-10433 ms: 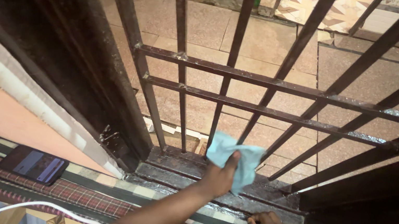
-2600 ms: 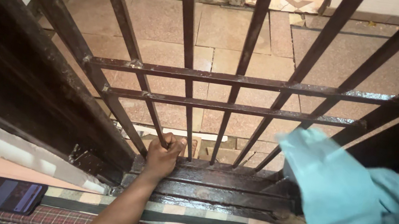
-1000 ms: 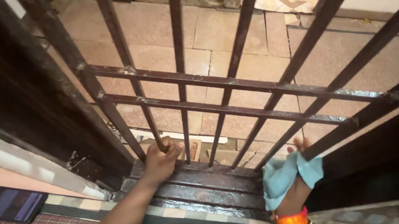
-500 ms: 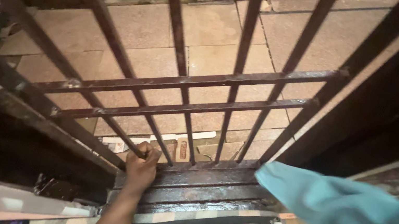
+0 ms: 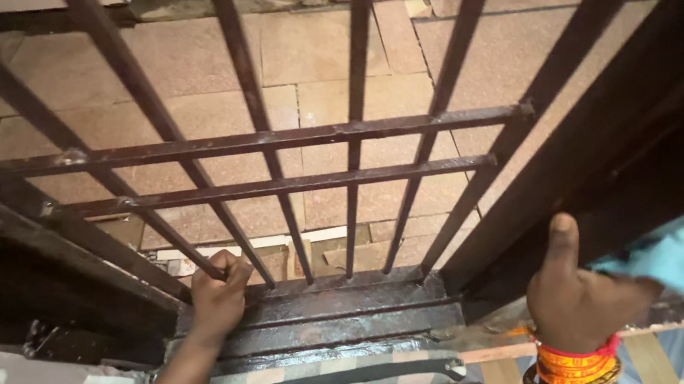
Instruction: The person wipes the bars and frame of a metal gate using a blue cloth.
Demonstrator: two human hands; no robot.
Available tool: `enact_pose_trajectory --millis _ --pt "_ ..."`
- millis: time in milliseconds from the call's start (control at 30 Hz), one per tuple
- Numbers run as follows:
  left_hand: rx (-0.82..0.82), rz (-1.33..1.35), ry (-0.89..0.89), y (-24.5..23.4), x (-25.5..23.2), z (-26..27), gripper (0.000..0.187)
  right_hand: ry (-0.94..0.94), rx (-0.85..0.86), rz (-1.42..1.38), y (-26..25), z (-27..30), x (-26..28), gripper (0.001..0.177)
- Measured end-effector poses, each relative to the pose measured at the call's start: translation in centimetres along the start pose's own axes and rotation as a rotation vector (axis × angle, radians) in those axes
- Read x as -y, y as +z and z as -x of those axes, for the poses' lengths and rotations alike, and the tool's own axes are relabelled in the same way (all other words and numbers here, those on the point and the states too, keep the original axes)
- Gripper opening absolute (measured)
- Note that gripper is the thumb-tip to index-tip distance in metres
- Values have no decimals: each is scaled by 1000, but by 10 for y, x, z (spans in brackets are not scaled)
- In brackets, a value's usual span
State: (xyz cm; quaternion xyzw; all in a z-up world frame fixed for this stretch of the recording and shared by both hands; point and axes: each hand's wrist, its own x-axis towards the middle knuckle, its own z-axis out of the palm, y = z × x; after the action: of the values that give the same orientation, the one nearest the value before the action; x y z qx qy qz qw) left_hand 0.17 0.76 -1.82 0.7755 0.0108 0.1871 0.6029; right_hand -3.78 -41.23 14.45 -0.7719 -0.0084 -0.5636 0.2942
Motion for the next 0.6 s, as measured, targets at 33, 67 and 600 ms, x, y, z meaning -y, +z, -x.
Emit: enact_pose_trajectory --millis 33,67,600 --pt "-7 -1 20 1 0 -1 40 39 36 -43 -6 -7 4 62" --pt "-14 -2 40 1 -1 -1 40 12 -6 -13 -13 -11 9 60" --pt "-30 111 7 1 20 -4 37 -227 102 429 -49 62 -57 44"
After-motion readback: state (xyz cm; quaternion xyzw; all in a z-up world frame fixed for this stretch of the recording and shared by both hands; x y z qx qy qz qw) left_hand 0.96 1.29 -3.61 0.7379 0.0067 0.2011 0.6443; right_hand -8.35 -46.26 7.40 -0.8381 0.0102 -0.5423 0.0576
